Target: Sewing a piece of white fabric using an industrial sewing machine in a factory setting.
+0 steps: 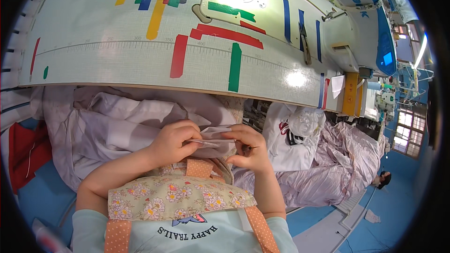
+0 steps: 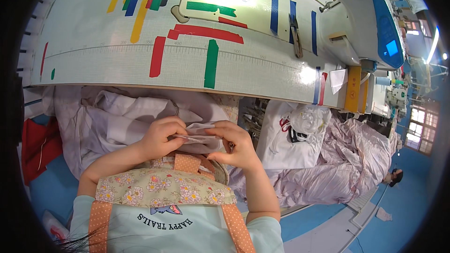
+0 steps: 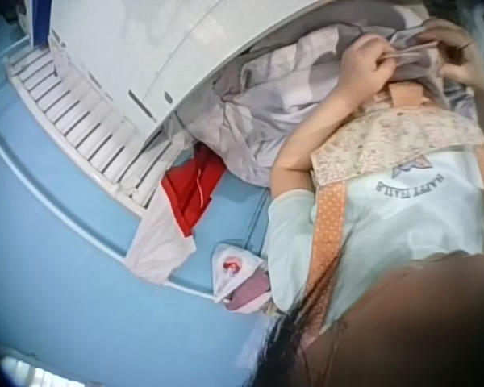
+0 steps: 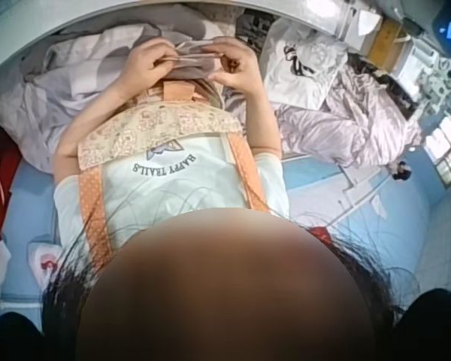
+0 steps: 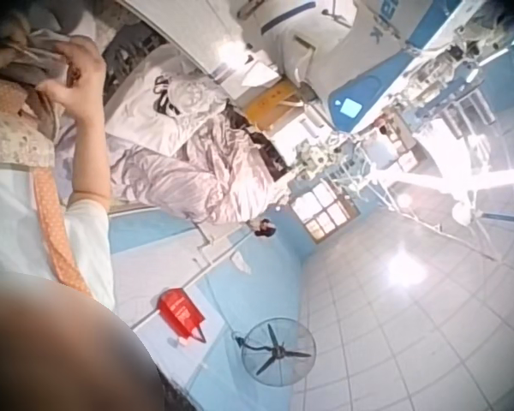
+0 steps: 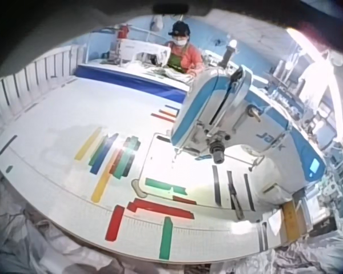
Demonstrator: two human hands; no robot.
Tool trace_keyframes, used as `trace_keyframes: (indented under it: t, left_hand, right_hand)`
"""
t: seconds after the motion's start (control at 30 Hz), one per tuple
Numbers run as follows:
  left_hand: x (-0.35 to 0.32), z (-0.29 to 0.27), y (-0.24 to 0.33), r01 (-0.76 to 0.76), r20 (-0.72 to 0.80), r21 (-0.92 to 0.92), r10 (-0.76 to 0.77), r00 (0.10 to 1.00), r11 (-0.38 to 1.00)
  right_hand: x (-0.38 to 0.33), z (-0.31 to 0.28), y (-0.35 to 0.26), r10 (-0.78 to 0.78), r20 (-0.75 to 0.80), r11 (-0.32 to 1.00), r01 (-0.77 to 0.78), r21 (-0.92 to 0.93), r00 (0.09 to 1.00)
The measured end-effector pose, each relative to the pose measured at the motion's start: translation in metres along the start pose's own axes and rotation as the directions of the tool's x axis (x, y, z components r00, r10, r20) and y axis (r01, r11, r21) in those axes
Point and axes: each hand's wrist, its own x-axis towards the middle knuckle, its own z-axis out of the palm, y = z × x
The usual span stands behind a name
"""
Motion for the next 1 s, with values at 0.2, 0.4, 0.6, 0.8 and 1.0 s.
trace_keyframes:
  t: [0.2, 0.4, 0.6, 0.8, 1.0]
  left_hand:
    - [0.000, 0.001, -0.002, -0.050, 0.005, 0.043, 0.050, 0.999, 0.998]
    - [0.000, 0.001, -0.003, -0.064, -0.019, 0.041, 0.065, 0.998, 0.997]
    - [0.002, 0.005, -0.003, -0.064, -0.065, 0.027, 0.066, 0.996, 0.998]
    - [0.002, -0.001, -0.007, -0.243, 0.056, 0.184, 0.237, 0.970, 0.952]
    - [0.012, -0.011, 0.011, -0.290, -0.036, 0.437, 0.338, 0.940, 0.851]
  right_hand:
    - [0.004, 0.010, 0.008, -0.111, -0.147, 0.985, 0.089, -0.150, 0.983]
    - [0.001, 0.015, 0.012, 0.016, -0.249, 1.000, -0.015, 0.006, 0.968]
    - [0.004, 0.020, 0.014, 0.037, -0.337, 0.994, 0.000, 0.110, 0.941]
    - [0.008, 0.012, 0.007, -0.121, -0.171, 0.973, 0.083, -0.215, 0.978]
    - [0.019, 0.015, -0.002, -0.182, -0.323, 0.922, 0.048, -0.384, 0.929]
